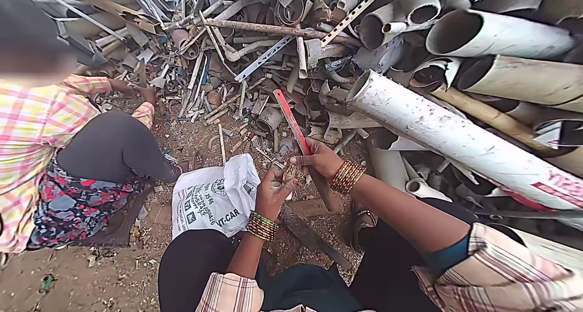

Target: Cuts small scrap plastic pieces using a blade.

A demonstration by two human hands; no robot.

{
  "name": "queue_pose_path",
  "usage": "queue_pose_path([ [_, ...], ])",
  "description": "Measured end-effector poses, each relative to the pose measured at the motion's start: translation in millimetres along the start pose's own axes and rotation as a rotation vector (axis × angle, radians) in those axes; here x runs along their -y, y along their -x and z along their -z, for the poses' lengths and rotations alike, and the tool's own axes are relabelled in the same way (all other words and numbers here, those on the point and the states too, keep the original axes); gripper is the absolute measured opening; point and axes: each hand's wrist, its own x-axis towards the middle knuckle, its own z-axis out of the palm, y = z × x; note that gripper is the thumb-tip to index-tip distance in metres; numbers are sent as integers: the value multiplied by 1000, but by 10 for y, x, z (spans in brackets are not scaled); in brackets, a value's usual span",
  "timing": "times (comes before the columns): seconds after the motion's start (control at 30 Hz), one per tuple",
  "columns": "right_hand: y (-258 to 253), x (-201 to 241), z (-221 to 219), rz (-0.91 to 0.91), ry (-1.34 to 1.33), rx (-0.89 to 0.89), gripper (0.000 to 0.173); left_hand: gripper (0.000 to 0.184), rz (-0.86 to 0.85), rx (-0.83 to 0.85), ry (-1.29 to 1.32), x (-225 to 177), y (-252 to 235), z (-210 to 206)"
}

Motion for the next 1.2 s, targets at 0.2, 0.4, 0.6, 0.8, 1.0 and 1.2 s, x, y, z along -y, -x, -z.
queue_pose_path([
  [0.2, 23, 4, -22, 14, 51, 33, 18, 28, -85, -82, -322, 5, -3, 130],
  [0.4, 37, -100, -127, -2, 167, 128, 21, 31, 24, -45, -287, -6, 1, 91],
  [0.6, 32, -93, -139, -11, 211, 148, 23, 17, 70, -68, -234, -20, -11, 65],
  [0.8, 3, -69, -121, 19, 255, 132, 30, 16, 130, -115, -262, -63, -13, 52],
  [1.0, -27, -89, -120, 22, 207, 9, 28, 17, 48, -212, -374, -38, 4, 61],
  [1.2, -80, -22, 56, 78, 97, -76, 19, 18, 135, -112, -192, -27, -22, 136],
])
